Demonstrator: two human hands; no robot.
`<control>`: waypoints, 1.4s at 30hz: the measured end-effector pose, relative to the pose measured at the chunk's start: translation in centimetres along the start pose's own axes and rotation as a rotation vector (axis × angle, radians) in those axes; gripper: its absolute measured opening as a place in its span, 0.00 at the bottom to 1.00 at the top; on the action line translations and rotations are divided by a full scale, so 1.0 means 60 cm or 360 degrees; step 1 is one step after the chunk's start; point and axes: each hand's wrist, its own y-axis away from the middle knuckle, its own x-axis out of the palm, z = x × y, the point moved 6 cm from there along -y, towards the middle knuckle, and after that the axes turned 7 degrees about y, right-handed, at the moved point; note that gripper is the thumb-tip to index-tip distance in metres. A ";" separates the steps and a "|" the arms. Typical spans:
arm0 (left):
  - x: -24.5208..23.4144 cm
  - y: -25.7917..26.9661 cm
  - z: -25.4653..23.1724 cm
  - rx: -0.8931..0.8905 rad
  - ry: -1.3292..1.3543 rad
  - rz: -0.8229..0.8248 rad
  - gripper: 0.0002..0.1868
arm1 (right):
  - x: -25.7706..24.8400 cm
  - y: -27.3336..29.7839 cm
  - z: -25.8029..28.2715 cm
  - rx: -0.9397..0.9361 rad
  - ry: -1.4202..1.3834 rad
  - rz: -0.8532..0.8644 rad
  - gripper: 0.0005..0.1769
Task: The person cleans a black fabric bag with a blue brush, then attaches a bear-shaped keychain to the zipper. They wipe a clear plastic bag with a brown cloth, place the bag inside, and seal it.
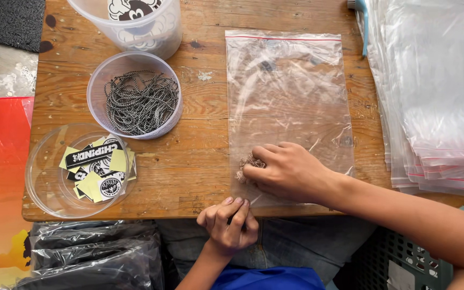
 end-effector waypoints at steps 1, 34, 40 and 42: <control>-0.001 -0.001 0.001 -0.0013 0.0011 0.0026 0.05 | 0.001 -0.004 -0.005 0.0016 0.0002 -0.0009 0.07; -0.017 -0.011 -0.001 -0.0019 0.0147 0.0139 0.06 | 0.002 -0.055 0.055 -0.0028 -0.0120 -0.0128 0.07; -0.012 -0.014 0.001 -0.0020 0.0096 0.0155 0.08 | 0.006 -0.074 -0.008 0.0075 -0.0085 -0.0306 0.08; -0.010 -0.012 0.001 -0.0021 0.0086 0.0139 0.08 | 0.002 -0.086 -0.035 0.0103 -0.0046 -0.0367 0.10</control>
